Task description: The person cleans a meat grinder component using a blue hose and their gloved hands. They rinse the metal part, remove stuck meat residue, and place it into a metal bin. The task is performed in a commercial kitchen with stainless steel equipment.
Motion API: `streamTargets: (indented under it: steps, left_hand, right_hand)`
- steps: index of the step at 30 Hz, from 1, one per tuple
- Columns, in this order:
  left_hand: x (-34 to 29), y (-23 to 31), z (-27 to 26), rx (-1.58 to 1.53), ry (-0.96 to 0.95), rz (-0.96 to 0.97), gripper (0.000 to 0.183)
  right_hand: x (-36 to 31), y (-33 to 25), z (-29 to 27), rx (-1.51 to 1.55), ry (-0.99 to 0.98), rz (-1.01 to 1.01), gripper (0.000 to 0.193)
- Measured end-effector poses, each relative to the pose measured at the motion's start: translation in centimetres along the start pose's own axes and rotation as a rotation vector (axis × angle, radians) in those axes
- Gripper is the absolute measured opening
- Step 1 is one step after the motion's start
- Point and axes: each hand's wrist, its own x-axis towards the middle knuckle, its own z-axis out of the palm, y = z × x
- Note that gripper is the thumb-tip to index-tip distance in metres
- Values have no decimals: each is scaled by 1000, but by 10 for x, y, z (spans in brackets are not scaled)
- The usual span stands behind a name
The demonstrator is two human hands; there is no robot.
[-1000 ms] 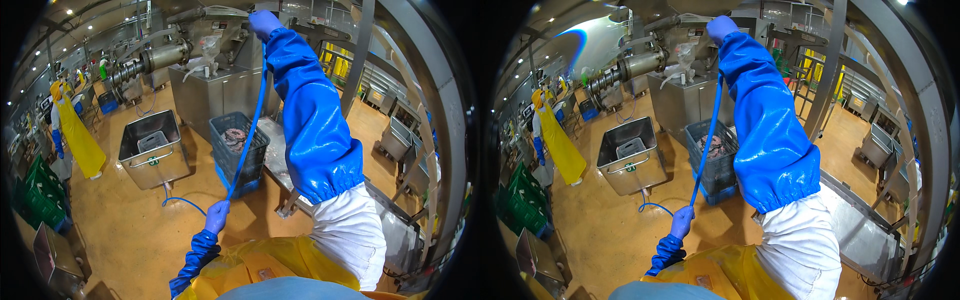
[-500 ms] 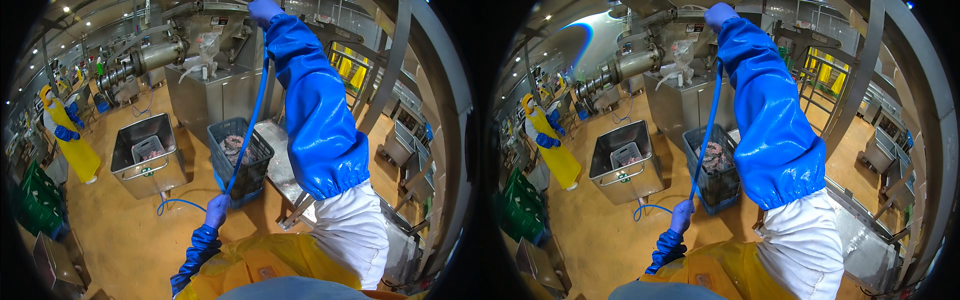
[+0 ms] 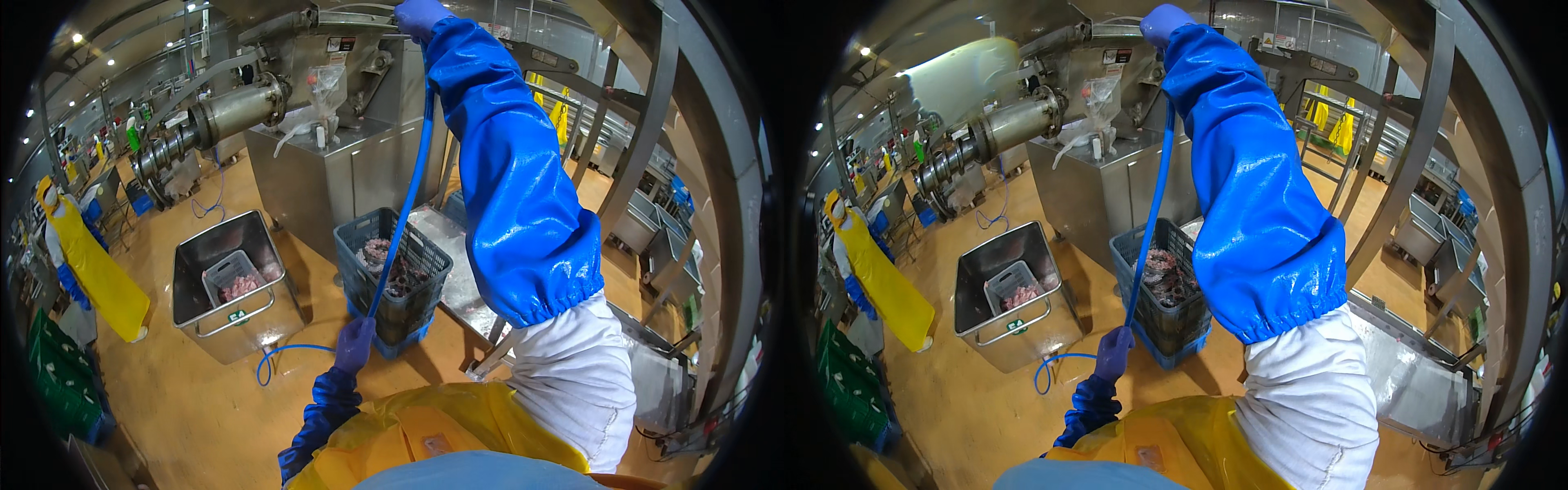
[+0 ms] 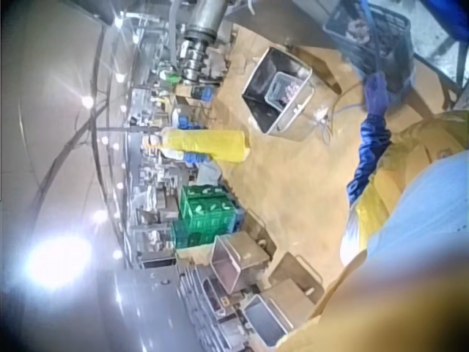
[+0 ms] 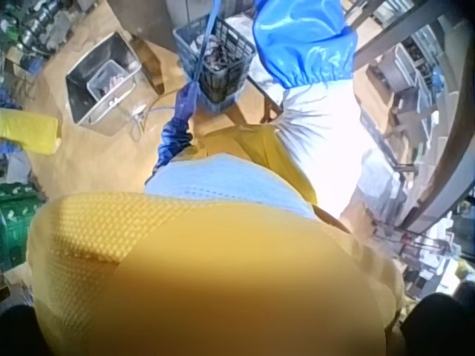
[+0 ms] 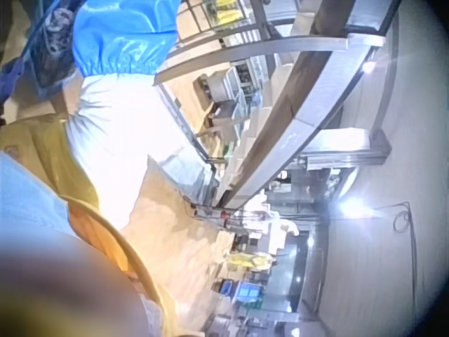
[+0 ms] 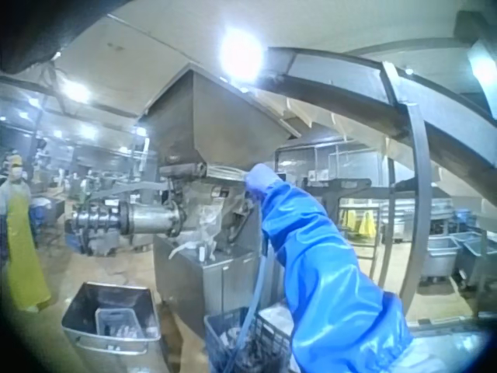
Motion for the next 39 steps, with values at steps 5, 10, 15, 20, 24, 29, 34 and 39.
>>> streamTargets:
  steps: [5,10,15,20,24,29,34,39]
  left_hand:
    - [15,-5,-22,-51,-21,45,33]
    - [20,0,-35,-40,-36,15,33]
    - [24,4,-45,-39,-39,8,32]
    - [26,10,-42,-17,-43,33,38]
    - [30,11,-42,1,-59,30,38]
    - [33,12,-34,-47,-75,27,38]
    - [37,7,-28,-26,-94,38,38]
    - [41,2,-22,-28,-119,19,37]
  right_hand:
    - [16,-7,4,-16,3,31,21]
    - [25,-10,15,-14,-1,50,21]
    - [29,-9,21,-8,1,69,20]
    - [32,-4,24,-6,8,85,20]
    - [32,1,27,-7,16,92,20]
    - [27,10,31,-6,16,108,20]
    - [21,22,36,-17,13,122,20]
    - [13,36,42,-47,-3,138,20]
